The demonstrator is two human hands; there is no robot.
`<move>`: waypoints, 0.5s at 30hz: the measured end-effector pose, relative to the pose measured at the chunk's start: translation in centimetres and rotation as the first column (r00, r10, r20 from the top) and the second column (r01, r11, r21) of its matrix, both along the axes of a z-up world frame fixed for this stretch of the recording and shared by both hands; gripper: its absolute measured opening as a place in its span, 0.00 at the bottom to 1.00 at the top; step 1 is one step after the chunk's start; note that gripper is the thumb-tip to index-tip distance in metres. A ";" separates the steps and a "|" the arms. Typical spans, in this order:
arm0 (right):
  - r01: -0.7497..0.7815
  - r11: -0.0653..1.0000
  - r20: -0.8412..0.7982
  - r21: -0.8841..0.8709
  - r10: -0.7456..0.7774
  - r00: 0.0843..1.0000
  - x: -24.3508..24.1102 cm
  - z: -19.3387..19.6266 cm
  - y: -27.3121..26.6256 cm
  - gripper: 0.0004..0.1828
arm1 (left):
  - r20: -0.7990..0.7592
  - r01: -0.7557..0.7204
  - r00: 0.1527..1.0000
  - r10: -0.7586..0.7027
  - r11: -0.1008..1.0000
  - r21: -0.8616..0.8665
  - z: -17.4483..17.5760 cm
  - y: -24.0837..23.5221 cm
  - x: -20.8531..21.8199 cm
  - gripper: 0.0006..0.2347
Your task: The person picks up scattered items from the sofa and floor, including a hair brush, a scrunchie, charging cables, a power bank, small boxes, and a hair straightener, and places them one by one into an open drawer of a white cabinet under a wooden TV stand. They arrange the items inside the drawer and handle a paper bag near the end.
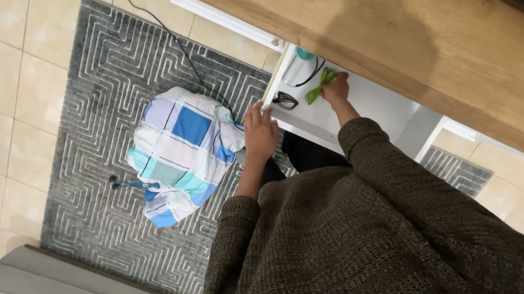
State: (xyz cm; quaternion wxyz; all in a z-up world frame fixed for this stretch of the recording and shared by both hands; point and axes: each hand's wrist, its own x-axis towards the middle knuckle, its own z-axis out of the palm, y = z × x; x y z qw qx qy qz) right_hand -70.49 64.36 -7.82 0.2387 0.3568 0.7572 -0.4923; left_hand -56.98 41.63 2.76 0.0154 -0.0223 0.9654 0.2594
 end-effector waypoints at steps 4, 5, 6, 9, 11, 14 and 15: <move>0.077 0.987 0.041 -0.144 -0.071 0.997 -0.9 -0.4 -1.9 0.29 | 0.029 -0.015 0.999 0.014 0.998 0.055 0.5 0.1 0.1 0.16; 0.087 0.986 0.039 -0.145 -0.082 0.996 -1.3 -0.5 -2.4 0.29 | 0.034 -0.017 0.999 0.015 0.998 0.053 0.5 0.1 0.0 0.16; 0.099 0.985 0.039 -0.144 -0.094 0.995 -1.4 -0.5 -2.8 0.28 | 0.041 -0.018 0.999 0.016 0.998 0.052 0.7 0.1 0.0 0.16; 0.112 0.981 0.006 -0.156 -0.112 0.994 -1.7 -0.5 -3.3 0.31 | 0.079 -0.034 0.996 0.030 0.998 0.055 0.8 0.3 0.1 0.16; 0.097 0.982 -0.033 -0.162 -0.103 0.994 -1.8 -0.3 -3.2 0.35 | 0.094 -0.055 0.994 0.049 0.997 0.061 0.7 0.5 0.0 0.17; 0.036 0.990 -0.090 -0.137 -0.049 0.995 -1.3 0.5 -2.2 0.41 | 0.077 -0.077 0.994 0.071 0.994 0.074 0.4 0.7 0.3 0.19; 0.004 0.994 -0.103 -0.113 -0.015 0.995 -0.8 0.9 -1.8 0.41 | 0.060 -0.075 0.996 0.071 0.994 0.078 0.5 0.7 0.6 0.19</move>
